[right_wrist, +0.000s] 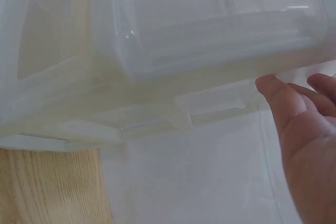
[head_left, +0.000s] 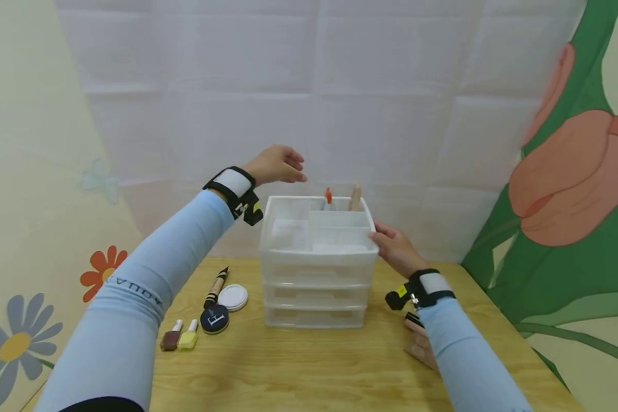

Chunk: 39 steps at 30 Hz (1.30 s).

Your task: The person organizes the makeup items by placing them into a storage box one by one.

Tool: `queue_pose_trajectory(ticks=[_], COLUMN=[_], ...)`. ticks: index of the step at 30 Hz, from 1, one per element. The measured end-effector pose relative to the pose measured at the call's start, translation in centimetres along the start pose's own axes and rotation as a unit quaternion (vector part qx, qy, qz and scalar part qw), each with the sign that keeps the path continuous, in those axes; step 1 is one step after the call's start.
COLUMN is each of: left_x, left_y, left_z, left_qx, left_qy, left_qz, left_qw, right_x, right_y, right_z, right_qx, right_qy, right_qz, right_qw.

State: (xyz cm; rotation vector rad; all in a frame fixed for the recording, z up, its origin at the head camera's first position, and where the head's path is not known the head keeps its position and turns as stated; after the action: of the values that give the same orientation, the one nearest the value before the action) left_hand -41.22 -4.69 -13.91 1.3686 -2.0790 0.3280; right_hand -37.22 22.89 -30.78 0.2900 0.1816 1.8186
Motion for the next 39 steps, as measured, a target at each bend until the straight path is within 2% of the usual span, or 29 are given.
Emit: queue_pose_trajectory(ticks=[7, 16, 21, 25, 33, 39], left_x=[1.8, 3.2, 3.7, 4.0, 4.2, 3.6], left_y=[-2.5, -4.9, -5.7, -6.5, -8.2, -8.7], left_z=[0.1, 1.4, 3.6, 5.6, 9.1, 12.2], left_qx=[0.002, 0.017, 0.033, 0.053, 0.085, 0.084], left_qy=[0.023, 0.065, 0.096, 0.121, 0.152, 0.216], left_qz=[-0.004, -0.009, -0.019, -0.014, -0.019, -0.054], left_qw=[0.9997, 0.9977, 0.9947, 0.9911, 0.9846, 0.9713], right_x=[0.3, 0.9, 1.1, 1.3, 1.6, 1.7], right_y=[0.0, 0.0, -0.2, -0.3, -0.6, -0.8], right_z=[-0.1, -0.3, -0.1, -0.1, 0.0, 0.1], right_qx=[0.003, 0.004, 0.002, -0.003, 0.004, 0.011], right_qy=[0.000, 0.000, -0.014, -0.019, -0.011, -0.007], right_qz=[0.005, 0.009, 0.008, 0.005, 0.007, 0.008], right_qw=[1.0000, 1.0000, 0.9999, 0.9998, 0.9999, 0.9999])
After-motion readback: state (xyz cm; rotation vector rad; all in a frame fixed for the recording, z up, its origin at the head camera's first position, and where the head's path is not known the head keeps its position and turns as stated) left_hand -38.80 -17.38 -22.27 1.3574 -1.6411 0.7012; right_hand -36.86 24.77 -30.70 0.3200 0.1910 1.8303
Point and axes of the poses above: each hand's wrist, its own y-axis towards the middle knuckle, its own x-axis out of the back of the hand, z = x × y, the point moved 4 cm from there along y, towards the middle knuckle, and after that the axes turned 4 degrees about x, right-handed, at the moved point
